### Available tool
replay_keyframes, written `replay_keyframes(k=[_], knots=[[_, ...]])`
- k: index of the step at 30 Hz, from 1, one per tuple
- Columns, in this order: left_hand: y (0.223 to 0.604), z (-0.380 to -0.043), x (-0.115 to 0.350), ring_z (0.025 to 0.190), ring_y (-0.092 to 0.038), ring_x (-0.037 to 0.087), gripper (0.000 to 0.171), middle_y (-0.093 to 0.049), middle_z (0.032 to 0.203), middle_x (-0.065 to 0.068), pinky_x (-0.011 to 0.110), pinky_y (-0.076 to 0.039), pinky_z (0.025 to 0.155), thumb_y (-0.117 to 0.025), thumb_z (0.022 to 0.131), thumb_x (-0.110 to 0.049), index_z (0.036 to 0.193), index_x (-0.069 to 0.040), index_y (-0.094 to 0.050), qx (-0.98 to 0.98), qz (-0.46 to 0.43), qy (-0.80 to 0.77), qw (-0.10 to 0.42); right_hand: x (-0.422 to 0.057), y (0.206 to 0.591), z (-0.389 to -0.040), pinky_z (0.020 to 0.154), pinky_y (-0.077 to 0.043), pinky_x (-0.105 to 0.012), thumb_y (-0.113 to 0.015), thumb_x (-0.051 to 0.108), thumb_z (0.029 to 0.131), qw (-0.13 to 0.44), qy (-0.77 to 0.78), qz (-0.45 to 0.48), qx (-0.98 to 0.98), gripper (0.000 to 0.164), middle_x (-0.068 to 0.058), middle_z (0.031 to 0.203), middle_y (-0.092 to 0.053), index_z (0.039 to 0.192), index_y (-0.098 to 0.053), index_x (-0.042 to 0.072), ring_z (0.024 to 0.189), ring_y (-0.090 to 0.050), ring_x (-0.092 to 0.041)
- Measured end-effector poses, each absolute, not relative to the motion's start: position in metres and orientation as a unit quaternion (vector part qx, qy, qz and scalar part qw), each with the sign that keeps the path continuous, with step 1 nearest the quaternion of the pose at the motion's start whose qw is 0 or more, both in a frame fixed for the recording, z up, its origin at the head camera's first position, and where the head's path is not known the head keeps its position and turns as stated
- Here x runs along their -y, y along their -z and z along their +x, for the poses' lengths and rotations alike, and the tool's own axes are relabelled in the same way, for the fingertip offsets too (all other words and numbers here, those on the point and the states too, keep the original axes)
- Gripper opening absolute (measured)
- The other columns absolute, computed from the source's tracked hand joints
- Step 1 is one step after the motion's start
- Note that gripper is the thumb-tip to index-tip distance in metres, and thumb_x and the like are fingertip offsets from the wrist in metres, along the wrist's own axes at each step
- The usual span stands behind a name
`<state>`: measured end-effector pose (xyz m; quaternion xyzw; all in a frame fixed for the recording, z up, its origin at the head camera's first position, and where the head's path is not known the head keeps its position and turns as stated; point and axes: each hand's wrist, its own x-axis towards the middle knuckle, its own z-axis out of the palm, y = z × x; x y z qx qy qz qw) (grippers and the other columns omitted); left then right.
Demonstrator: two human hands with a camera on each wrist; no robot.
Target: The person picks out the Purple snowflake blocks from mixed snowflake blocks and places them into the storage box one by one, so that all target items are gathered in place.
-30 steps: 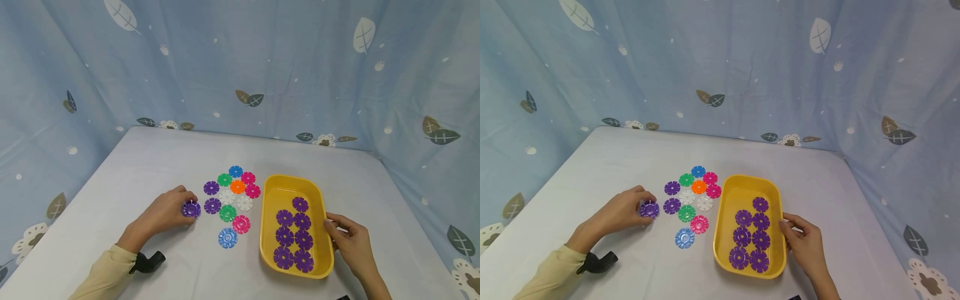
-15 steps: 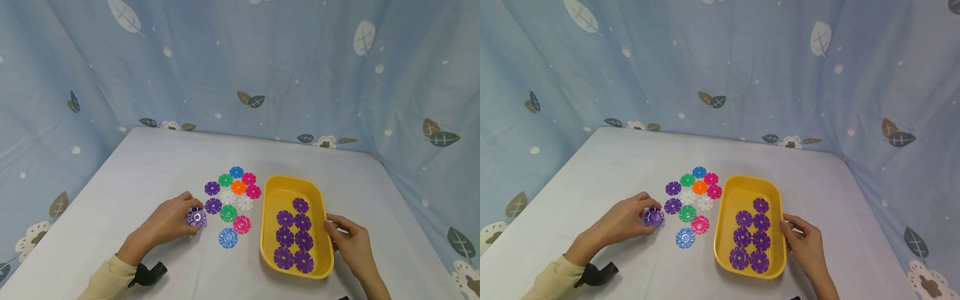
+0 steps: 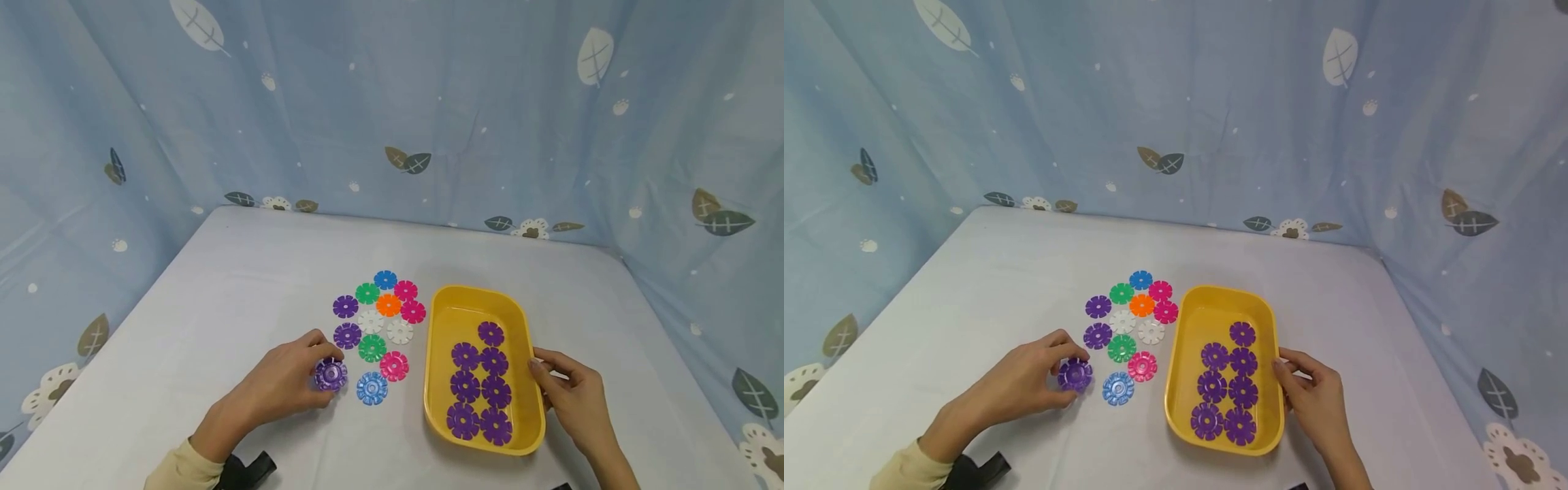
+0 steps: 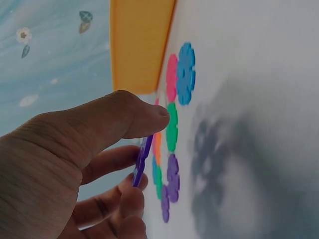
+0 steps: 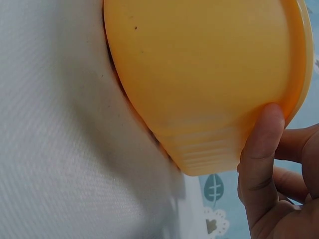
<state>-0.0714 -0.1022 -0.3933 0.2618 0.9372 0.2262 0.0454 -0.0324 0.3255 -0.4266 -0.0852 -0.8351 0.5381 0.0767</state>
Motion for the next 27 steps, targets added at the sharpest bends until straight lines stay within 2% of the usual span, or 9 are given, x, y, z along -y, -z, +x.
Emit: replay_keyframes(k=[14, 27], knots=[[0.393, -0.043, 0.090, 0.074, -0.051, 0.005, 0.042, -0.051, 0.099, -0.012, 0.020, -0.048, 0.064, -0.085, 0.073, -0.025, 0.112, -0.020, -0.072, -0.919, 0.283, -0.261, 0.089, -0.326, 0.424, -0.032, 0.047, -0.054, -0.032, -0.065, 0.017, 0.099, 0.082, -0.533, -0.078, 0.838, 0.033, -0.012, 0.088, -0.064, 0.125, -0.065, -0.004, 0.055, -0.064, -0.018], [0.395, -0.035, 0.069, 0.079, -0.052, 0.001, 0.042, -0.052, 0.100, -0.013, 0.018, -0.051, 0.070, -0.085, 0.073, -0.027, 0.113, -0.025, -0.071, -0.904, 0.302, -0.267, 0.143, -0.325, 0.426, -0.032, 0.048, -0.054, -0.032, -0.065, 0.017, 0.099, 0.085, -0.529, -0.078, 0.841, 0.033, -0.013, 0.089, -0.064, 0.125, -0.065, -0.004, 0.056, -0.064, -0.018]])
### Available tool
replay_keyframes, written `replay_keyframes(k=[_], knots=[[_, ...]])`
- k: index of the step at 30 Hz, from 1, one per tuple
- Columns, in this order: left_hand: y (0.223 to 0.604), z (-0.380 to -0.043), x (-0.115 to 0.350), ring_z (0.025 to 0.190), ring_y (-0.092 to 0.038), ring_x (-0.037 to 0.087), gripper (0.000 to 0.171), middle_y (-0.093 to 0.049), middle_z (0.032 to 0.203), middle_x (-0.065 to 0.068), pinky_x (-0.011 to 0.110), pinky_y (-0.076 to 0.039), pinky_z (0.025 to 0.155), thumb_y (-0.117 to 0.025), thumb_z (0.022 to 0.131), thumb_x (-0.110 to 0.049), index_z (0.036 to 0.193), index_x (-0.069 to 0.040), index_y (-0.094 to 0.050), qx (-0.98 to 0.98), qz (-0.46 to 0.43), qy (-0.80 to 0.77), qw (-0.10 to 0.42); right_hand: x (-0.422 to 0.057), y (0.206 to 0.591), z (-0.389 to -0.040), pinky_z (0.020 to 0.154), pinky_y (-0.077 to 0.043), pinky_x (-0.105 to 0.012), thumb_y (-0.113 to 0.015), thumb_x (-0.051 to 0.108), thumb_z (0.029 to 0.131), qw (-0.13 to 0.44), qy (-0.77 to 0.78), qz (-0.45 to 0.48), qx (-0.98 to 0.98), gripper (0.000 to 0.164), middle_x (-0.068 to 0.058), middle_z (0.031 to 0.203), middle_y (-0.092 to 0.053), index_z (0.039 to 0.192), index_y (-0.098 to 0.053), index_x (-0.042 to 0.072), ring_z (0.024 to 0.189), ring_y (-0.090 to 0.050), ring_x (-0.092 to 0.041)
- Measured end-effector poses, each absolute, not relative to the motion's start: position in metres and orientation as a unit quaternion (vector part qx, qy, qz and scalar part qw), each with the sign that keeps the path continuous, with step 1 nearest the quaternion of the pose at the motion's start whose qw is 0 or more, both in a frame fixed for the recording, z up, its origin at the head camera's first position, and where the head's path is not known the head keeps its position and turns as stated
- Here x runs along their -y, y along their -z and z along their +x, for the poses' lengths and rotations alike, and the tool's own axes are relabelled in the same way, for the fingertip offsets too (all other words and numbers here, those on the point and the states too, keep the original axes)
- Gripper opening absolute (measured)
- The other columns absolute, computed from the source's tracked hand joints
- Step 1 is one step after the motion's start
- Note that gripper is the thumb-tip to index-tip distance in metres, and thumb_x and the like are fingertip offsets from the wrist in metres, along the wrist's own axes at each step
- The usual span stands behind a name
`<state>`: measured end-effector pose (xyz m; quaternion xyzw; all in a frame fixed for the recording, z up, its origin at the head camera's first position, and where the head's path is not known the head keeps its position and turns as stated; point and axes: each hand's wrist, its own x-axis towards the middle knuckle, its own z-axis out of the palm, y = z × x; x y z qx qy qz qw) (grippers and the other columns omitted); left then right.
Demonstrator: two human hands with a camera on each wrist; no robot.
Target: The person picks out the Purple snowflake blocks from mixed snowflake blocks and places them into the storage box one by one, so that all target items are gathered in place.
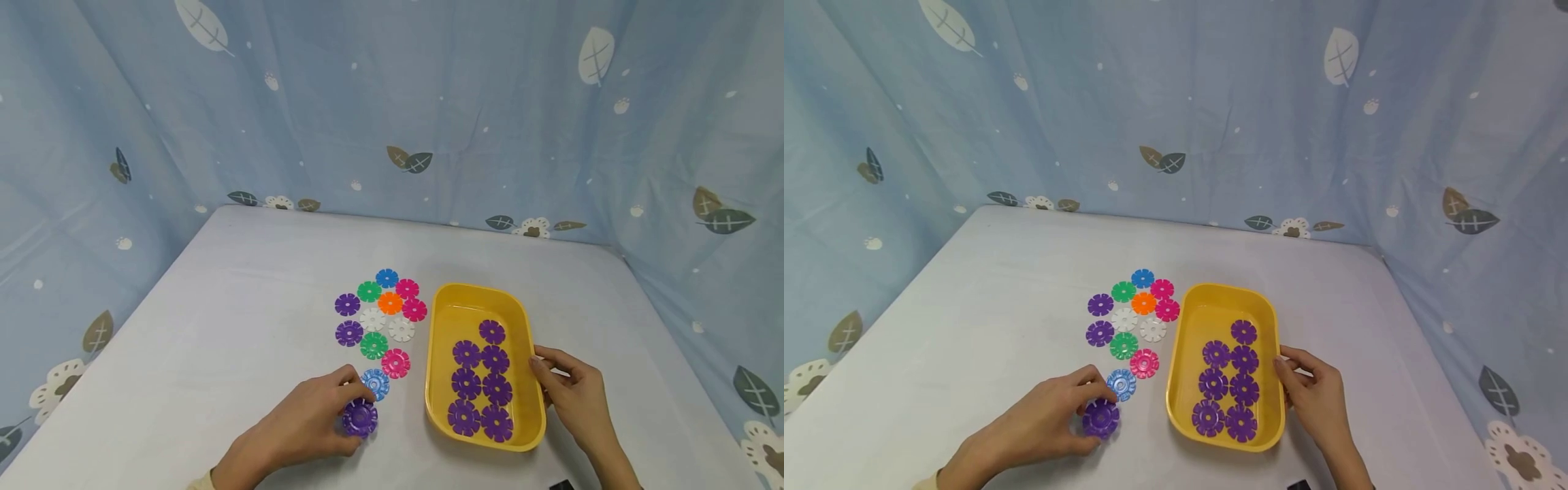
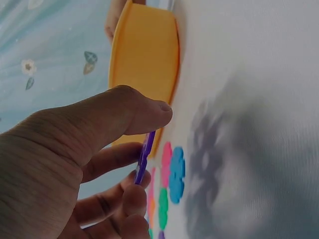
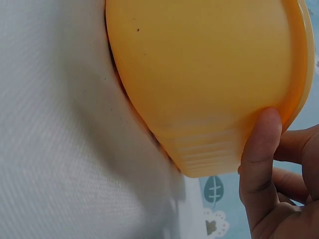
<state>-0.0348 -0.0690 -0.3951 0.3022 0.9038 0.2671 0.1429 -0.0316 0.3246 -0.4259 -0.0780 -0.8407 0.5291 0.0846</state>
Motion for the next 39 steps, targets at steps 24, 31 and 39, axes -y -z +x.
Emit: replay_keyframes(k=[24, 31, 39], knots=[[0.372, -0.031, 0.023, 0.079, -0.053, 0.000, 0.044, -0.053, 0.101, -0.016, 0.013, -0.046, 0.067, -0.085, 0.075, -0.031, 0.116, -0.028, -0.070, -0.863, 0.393, -0.300, 0.099, -0.324, 0.424, -0.033, 0.048, -0.054, -0.032, -0.065, 0.019, 0.099, 0.084, -0.528, -0.061, 0.843, 0.034, -0.014, 0.089, -0.064, 0.124, -0.065, -0.005, 0.054, -0.063, -0.018], [0.364, -0.036, 0.013, 0.078, -0.052, -0.001, 0.043, -0.052, 0.101, -0.016, 0.014, -0.046, 0.065, -0.083, 0.076, -0.032, 0.117, -0.028, -0.069, -0.849, 0.413, -0.316, 0.096, -0.325, 0.425, -0.033, 0.048, -0.054, -0.032, -0.065, 0.019, 0.099, 0.085, -0.530, -0.063, 0.841, 0.034, -0.014, 0.088, -0.063, 0.124, -0.065, -0.005, 0.056, -0.064, -0.018], [0.357, -0.047, -0.002, 0.080, -0.050, 0.001, 0.044, -0.053, 0.104, -0.012, 0.013, -0.045, 0.065, -0.083, 0.077, -0.030, 0.119, -0.025, -0.069, -0.837, 0.438, -0.318, 0.079, -0.325, 0.426, -0.031, 0.048, -0.054, -0.032, -0.065, 0.019, 0.099, 0.084, -0.534, -0.067, 0.838, 0.035, -0.014, 0.088, -0.063, 0.124, -0.065, -0.005, 0.056, -0.064, -0.019]])
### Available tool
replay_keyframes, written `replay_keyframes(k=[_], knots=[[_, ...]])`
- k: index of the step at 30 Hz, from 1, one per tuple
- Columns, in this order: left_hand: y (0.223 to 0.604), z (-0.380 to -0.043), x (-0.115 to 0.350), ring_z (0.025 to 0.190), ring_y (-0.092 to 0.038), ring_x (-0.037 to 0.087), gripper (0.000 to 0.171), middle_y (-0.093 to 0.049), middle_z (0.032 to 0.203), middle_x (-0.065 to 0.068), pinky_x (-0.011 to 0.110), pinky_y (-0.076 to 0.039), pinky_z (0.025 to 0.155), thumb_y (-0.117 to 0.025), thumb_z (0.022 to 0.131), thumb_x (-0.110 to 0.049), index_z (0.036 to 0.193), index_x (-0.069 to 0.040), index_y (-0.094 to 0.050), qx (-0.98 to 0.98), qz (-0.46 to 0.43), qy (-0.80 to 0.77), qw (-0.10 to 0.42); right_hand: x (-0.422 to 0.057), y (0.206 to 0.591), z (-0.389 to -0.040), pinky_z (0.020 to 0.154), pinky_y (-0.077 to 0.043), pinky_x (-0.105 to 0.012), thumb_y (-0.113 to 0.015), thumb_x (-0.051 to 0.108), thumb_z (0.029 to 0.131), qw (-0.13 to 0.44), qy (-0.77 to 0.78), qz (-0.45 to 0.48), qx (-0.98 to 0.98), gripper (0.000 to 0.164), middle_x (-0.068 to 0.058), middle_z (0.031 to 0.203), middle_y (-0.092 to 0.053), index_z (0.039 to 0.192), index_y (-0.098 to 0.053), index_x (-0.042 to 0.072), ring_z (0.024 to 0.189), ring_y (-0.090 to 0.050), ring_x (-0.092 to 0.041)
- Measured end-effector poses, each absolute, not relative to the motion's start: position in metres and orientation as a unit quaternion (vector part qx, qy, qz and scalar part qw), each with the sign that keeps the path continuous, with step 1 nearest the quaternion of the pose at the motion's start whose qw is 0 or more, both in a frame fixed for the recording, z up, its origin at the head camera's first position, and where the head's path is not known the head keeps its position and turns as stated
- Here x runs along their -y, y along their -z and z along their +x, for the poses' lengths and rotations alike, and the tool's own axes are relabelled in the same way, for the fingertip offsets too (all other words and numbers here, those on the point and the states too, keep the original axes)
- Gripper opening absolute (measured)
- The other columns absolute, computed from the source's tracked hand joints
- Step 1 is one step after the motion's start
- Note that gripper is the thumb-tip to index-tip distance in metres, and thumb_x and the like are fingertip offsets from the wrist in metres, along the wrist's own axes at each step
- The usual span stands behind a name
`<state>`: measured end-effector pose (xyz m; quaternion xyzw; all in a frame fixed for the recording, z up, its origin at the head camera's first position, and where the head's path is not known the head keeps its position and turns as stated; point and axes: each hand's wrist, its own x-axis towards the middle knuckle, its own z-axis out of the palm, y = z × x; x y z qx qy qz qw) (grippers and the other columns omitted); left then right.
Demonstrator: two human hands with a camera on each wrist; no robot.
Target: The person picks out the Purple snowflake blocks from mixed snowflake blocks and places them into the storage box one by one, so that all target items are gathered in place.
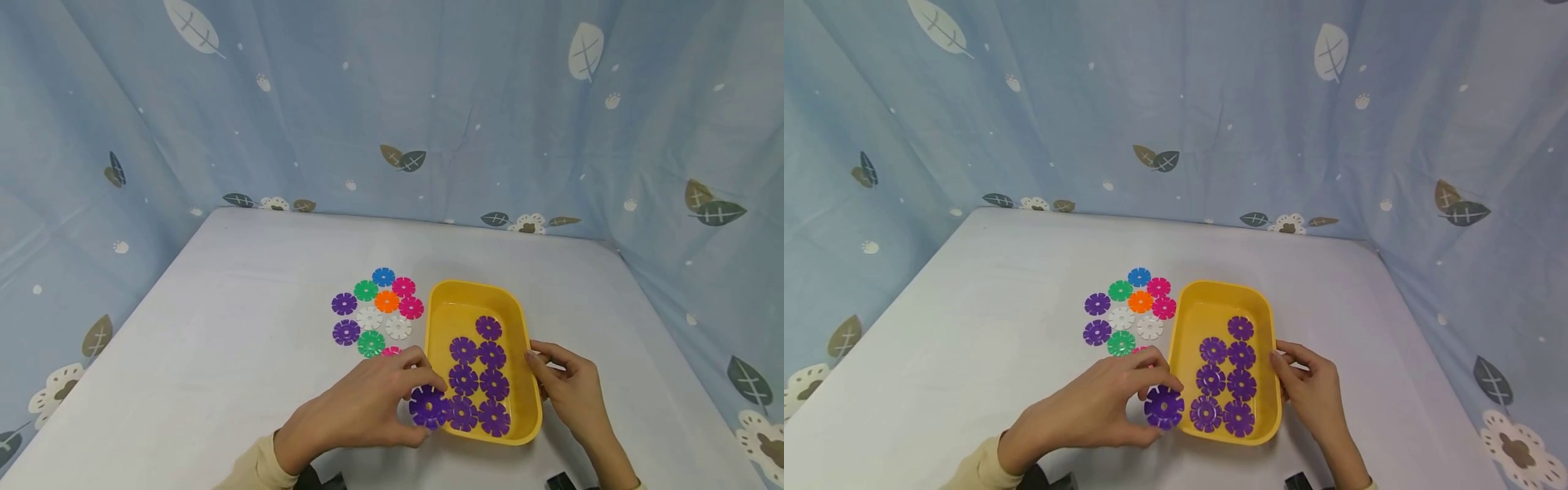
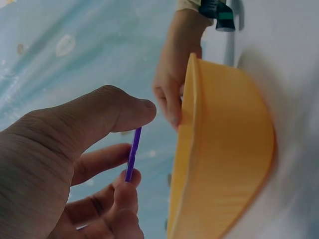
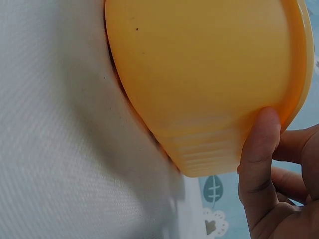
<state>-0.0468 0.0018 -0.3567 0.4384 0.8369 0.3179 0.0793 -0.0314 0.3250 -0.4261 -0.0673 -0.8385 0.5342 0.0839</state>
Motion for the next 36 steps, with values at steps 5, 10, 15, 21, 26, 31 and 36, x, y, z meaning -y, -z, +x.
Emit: replay_keyframes(k=[5, 10, 15, 21, 26, 31, 36], knots=[[0.356, -0.056, -0.009, 0.084, -0.051, 0.003, 0.046, -0.054, 0.109, -0.010, 0.014, -0.045, 0.071, -0.083, 0.078, -0.029, 0.121, -0.021, -0.069, -0.837, 0.444, -0.311, 0.073, -0.325, 0.426, -0.031, 0.048, -0.054, -0.032, -0.065, 0.019, 0.099, 0.085, -0.533, -0.068, 0.839, 0.034, -0.014, 0.087, -0.063, 0.123, -0.066, -0.005, 0.055, -0.064, -0.019], [0.357, -0.062, -0.014, 0.087, -0.053, 0.003, 0.047, -0.056, 0.111, -0.009, 0.013, -0.046, 0.074, -0.084, 0.078, -0.031, 0.121, -0.020, -0.069, -0.836, 0.447, -0.313, 0.060, -0.325, 0.426, -0.031, 0.048, -0.054, -0.032, -0.065, 0.019, 0.099, 0.092, -0.527, -0.057, 0.843, 0.033, -0.014, 0.087, -0.063, 0.123, -0.066, -0.004, 0.054, -0.064, -0.019], [0.358, -0.067, -0.018, 0.085, -0.056, 0.004, 0.047, -0.057, 0.111, -0.007, 0.012, -0.046, 0.071, -0.085, 0.079, -0.033, 0.121, -0.019, -0.069, -0.839, 0.446, -0.307, 0.060, -0.325, 0.426, -0.030, 0.047, -0.054, -0.032, -0.065, 0.017, 0.099, 0.099, -0.523, -0.049, 0.845, 0.031, -0.015, 0.086, -0.063, 0.122, -0.067, -0.004, 0.054, -0.064, -0.019], [0.358, -0.077, -0.023, 0.082, -0.056, 0.006, 0.047, -0.057, 0.110, -0.005, 0.013, -0.046, 0.070, -0.084, 0.079, -0.034, 0.120, -0.017, -0.069, -0.844, 0.444, -0.295, 0.050, -0.325, 0.427, -0.030, 0.047, -0.054, -0.032, -0.065, 0.015, 0.099, 0.104, -0.521, -0.045, 0.846, 0.030, -0.015, 0.086, -0.064, 0.121, -0.067, -0.005, 0.053, -0.063, -0.019], [0.358, -0.085, -0.029, 0.081, -0.051, 0.004, 0.049, -0.057, 0.109, -0.005, 0.014, -0.046, 0.068, -0.084, 0.078, -0.037, 0.120, -0.017, -0.070, -0.855, 0.433, -0.282, 0.052, -0.325, 0.428, -0.030, 0.047, -0.054, -0.032, -0.065, 0.016, 0.099, 0.101, -0.525, -0.043, 0.844, 0.030, -0.015, 0.087, -0.064, 0.121, -0.067, -0.005, 0.052, -0.063, -0.019], [0.359, -0.089, -0.034, 0.076, -0.051, 0.005, 0.050, -0.057, 0.109, -0.004, 0.015, -0.046, 0.064, -0.086, 0.077, -0.035, 0.120, -0.018, -0.070, -0.864, 0.420, -0.270, 0.067, -0.325, 0.428, -0.030, 0.047, -0.054, -0.032, -0.065, 0.017, 0.099, 0.100, -0.519, -0.043, 0.848, 0.031, -0.016, 0.088, -0.063, 0.121, -0.067, -0.004, 0.052, -0.063, -0.019], [0.361, -0.096, -0.037, 0.077, -0.052, 0.006, 0.048, -0.057, 0.110, -0.002, 0.016, -0.046, 0.065, -0.085, 0.078, -0.031, 0.121, -0.018, -0.070, -0.869, 0.413, -0.263, 0.074, -0.326, 0.427, -0.030, 0.047, -0.054, -0.031, -0.064, 0.016, 0.099, 0.102, -0.510, -0.044, 0.853, 0.029, -0.015, 0.087, -0.063, 0.120, -0.067, -0.004, 0.051, -0.063, -0.019]])
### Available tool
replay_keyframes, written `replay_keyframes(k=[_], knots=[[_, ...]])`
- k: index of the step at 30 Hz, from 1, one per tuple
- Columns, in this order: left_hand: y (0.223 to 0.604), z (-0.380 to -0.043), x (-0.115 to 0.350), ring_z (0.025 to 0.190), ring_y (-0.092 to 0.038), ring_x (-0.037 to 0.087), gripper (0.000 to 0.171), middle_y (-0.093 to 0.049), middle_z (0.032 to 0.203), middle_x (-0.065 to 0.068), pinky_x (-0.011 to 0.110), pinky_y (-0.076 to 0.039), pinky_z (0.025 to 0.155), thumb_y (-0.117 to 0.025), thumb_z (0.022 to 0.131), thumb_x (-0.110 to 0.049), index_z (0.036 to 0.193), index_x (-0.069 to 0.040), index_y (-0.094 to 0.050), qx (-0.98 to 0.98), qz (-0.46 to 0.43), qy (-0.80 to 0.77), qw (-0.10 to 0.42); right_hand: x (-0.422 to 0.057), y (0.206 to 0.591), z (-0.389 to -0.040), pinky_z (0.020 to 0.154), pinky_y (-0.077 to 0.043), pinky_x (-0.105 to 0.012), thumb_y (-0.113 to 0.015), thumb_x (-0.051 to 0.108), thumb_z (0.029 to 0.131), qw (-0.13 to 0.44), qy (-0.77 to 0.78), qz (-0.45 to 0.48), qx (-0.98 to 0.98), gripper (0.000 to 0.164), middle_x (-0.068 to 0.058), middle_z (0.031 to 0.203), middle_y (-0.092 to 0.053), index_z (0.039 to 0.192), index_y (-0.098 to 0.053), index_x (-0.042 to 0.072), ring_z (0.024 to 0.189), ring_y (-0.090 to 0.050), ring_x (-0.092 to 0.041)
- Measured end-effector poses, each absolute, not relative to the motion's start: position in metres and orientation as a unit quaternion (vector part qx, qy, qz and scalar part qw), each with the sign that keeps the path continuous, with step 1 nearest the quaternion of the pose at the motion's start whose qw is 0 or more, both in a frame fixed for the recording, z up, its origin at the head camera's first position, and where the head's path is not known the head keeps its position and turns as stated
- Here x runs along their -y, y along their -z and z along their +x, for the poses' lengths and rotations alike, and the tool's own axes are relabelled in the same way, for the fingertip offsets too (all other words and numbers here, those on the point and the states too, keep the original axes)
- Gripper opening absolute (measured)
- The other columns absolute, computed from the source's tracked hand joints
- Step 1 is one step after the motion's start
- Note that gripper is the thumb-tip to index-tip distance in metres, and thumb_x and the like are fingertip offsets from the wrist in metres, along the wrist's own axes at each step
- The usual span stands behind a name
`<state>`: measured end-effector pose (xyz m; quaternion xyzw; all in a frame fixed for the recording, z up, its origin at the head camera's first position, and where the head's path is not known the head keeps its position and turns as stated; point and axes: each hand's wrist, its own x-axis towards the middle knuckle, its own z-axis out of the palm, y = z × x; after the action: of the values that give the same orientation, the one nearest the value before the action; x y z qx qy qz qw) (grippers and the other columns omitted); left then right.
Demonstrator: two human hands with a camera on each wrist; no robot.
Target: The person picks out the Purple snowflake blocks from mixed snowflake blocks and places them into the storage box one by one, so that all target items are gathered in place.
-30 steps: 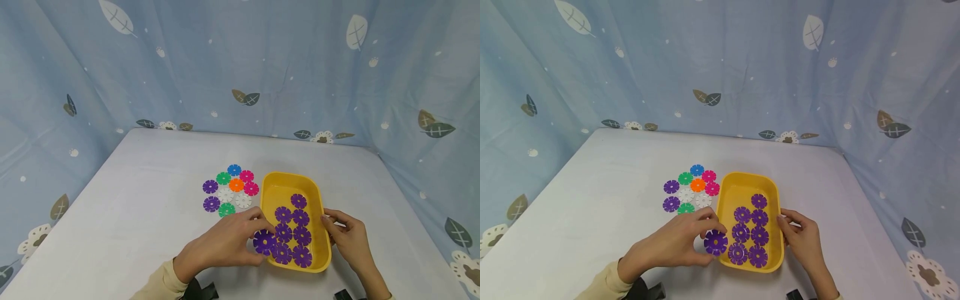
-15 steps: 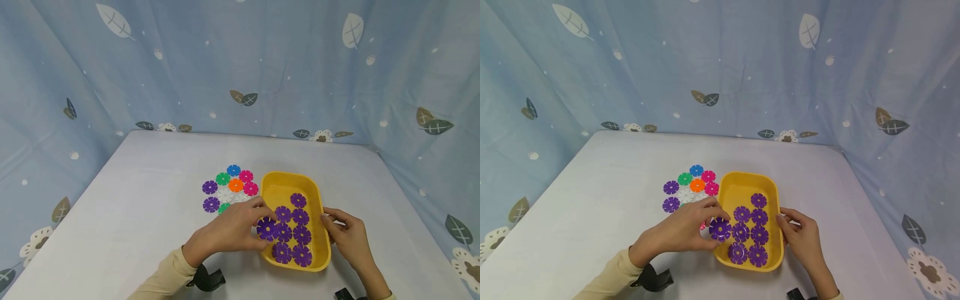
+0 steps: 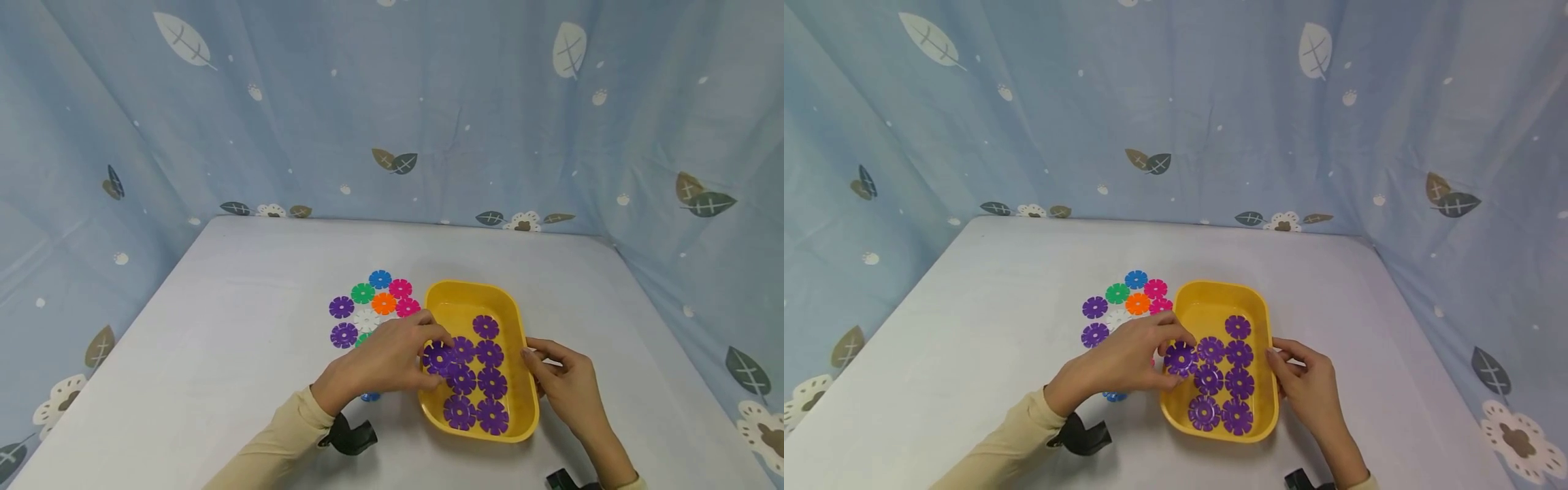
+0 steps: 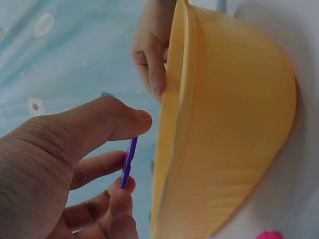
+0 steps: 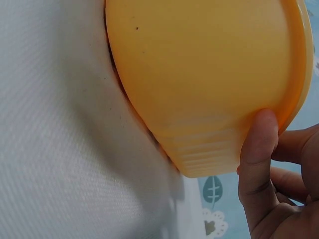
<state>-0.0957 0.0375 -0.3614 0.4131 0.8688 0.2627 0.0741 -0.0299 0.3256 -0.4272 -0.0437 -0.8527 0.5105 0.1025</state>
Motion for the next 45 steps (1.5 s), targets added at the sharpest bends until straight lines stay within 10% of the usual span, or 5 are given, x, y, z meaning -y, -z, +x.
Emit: replay_keyframes(k=[25, 45], knots=[[0.362, -0.126, -0.063, 0.100, -0.055, 0.013, 0.054, -0.059, 0.118, 0.000, 0.026, -0.050, 0.088, -0.085, 0.079, -0.038, 0.126, -0.018, -0.068, -0.885, 0.411, -0.196, 0.096, -0.325, 0.426, -0.030, 0.049, -0.054, -0.031, -0.065, 0.017, 0.099, 0.097, -0.511, -0.051, 0.853, 0.031, -0.015, 0.087, -0.064, 0.121, -0.066, -0.004, 0.053, -0.063, -0.019], [0.363, -0.149, -0.085, 0.090, -0.052, 0.010, 0.053, -0.057, 0.111, -0.002, 0.024, -0.046, 0.081, -0.084, 0.079, -0.038, 0.125, -0.017, -0.068, -0.886, 0.434, -0.135, 0.094, -0.325, 0.427, -0.030, 0.047, -0.054, -0.031, -0.065, 0.014, 0.099, 0.103, -0.511, -0.042, 0.853, 0.026, -0.014, 0.084, -0.064, 0.118, -0.068, -0.003, 0.050, -0.063, -0.019]])
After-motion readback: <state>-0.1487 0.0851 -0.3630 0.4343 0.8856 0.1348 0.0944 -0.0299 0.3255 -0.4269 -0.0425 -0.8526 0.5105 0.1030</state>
